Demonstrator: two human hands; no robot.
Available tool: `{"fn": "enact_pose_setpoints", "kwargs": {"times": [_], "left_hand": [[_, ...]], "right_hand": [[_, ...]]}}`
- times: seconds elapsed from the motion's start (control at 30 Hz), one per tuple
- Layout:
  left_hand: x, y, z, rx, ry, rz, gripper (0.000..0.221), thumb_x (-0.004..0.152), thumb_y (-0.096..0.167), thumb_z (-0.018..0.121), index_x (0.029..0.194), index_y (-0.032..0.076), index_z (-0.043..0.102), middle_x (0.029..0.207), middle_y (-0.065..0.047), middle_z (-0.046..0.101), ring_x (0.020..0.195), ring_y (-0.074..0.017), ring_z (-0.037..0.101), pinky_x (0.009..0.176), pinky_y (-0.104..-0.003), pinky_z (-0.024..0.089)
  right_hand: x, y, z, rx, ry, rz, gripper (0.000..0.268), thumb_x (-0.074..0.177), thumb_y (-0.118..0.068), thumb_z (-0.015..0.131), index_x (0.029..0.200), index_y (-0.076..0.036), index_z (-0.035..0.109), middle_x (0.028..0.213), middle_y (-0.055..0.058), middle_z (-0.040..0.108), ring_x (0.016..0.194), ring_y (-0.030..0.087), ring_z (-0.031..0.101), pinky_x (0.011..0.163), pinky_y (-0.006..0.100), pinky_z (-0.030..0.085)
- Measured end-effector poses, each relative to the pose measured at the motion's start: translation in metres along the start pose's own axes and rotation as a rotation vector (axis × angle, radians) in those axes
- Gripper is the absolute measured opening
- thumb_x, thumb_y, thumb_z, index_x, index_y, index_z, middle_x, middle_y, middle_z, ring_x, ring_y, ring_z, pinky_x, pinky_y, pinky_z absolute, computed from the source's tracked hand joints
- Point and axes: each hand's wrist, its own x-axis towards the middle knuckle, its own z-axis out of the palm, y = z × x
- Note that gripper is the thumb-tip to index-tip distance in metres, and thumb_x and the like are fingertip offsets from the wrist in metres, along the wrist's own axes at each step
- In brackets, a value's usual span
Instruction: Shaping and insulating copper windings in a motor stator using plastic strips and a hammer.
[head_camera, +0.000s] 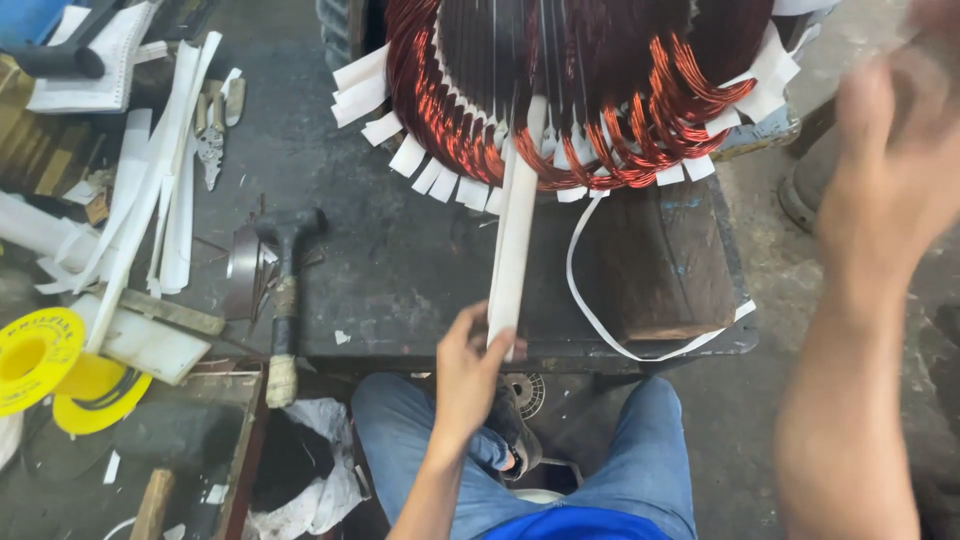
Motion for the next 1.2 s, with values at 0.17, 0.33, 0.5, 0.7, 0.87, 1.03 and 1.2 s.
{"fn": "enact_pose_setpoints", "kwargs": {"times": [0.17,0.33,0.5,0.7,0.87,1.03,1.2], "left_hand": [[-0.043,-0.044,-0.028,-0.142,-0.08,-0.273,0.033,0.095,0.007,0.075,0.125,-0.002,0.066,0.091,-0.025,0.086,0.079,-0.0293,0.085,0.078,-0.038,0.07],[-0.077,-0.098,-0.063,-0.35,-0.198,-0.285,0.034,0.091,0.006,0.08,0.118,-0.008,0.066,0.099,-0.026,0.082,0.082,-0.0351,0.085,0.076,-0.045,0.072],[-0.084,-0.183,-0.093,-0.3,-0.321,-0.289,0.038,0.087,0.005,0.088,0.118,-0.004,0.068,0.106,-0.025,0.085,0.092,-0.0312,0.085,0.085,-0.041,0.069],[-0.071,-0.18,-0.088,-0.033,-0.241,-0.251,0.039,0.085,0.007,0.09,0.121,0.001,0.076,0.095,-0.008,0.079,0.086,-0.0152,0.073,0.079,-0.032,0.063],[-0.029,-0.112,-0.088,0.104,-0.057,-0.153,0.022,0.091,0.013,0.085,0.111,0.005,0.079,0.1,-0.006,0.081,0.091,-0.0127,0.069,0.082,-0.03,0.058],[0.032,-0.025,-0.098,0.383,-0.053,-0.297,0.034,0.097,0.027,0.076,0.101,-0.007,0.076,0.068,-0.024,0.078,0.048,-0.0273,0.072,0.046,-0.035,0.06],[0.072,-0.011,-0.1,0.824,0.005,-0.239,0.051,0.103,0.046,0.069,0.087,-0.003,0.069,0.07,-0.021,0.073,0.066,-0.0387,0.069,0.056,-0.046,0.052]], "right_hand": [[-0.128,-0.067,0.026,-0.131,-0.164,0.43,0.021,0.097,0.002,0.064,0.109,-0.009,0.076,0.107,0.003,0.076,0.111,0.023,0.07,0.106,0.041,0.05],[-0.221,-0.088,0.087,0.317,-0.648,0.851,0.066,0.091,-0.016,0.08,0.152,-0.011,0.056,0.14,0.008,0.071,0.109,0.017,0.078,0.094,0.031,0.068],[-0.245,-0.109,0.108,0.476,-0.79,0.953,0.063,0.095,-0.027,0.078,0.149,-0.007,0.055,0.125,0.006,0.08,0.107,0.014,0.082,0.093,0.03,0.068],[-0.244,-0.12,0.128,0.495,-0.911,0.577,0.05,0.105,-0.04,0.064,0.142,-0.006,0.065,0.125,0.007,0.075,0.102,0.02,0.071,0.092,0.036,0.055],[-0.221,-0.111,0.12,0.436,-0.799,0.45,0.051,0.106,-0.037,0.066,0.149,-0.008,0.062,0.14,0.014,0.067,0.121,0.028,0.071,0.105,0.039,0.055],[-0.201,-0.091,0.095,0.293,-0.745,0.413,0.044,0.105,-0.028,0.069,0.144,-0.008,0.065,0.12,0.005,0.071,0.087,0.013,0.075,0.079,0.031,0.062],[-0.206,-0.074,0.086,0.2,-0.69,0.327,0.039,0.105,-0.026,0.07,0.138,-0.007,0.069,0.12,0.009,0.073,0.087,0.019,0.074,0.08,0.033,0.06]]}}
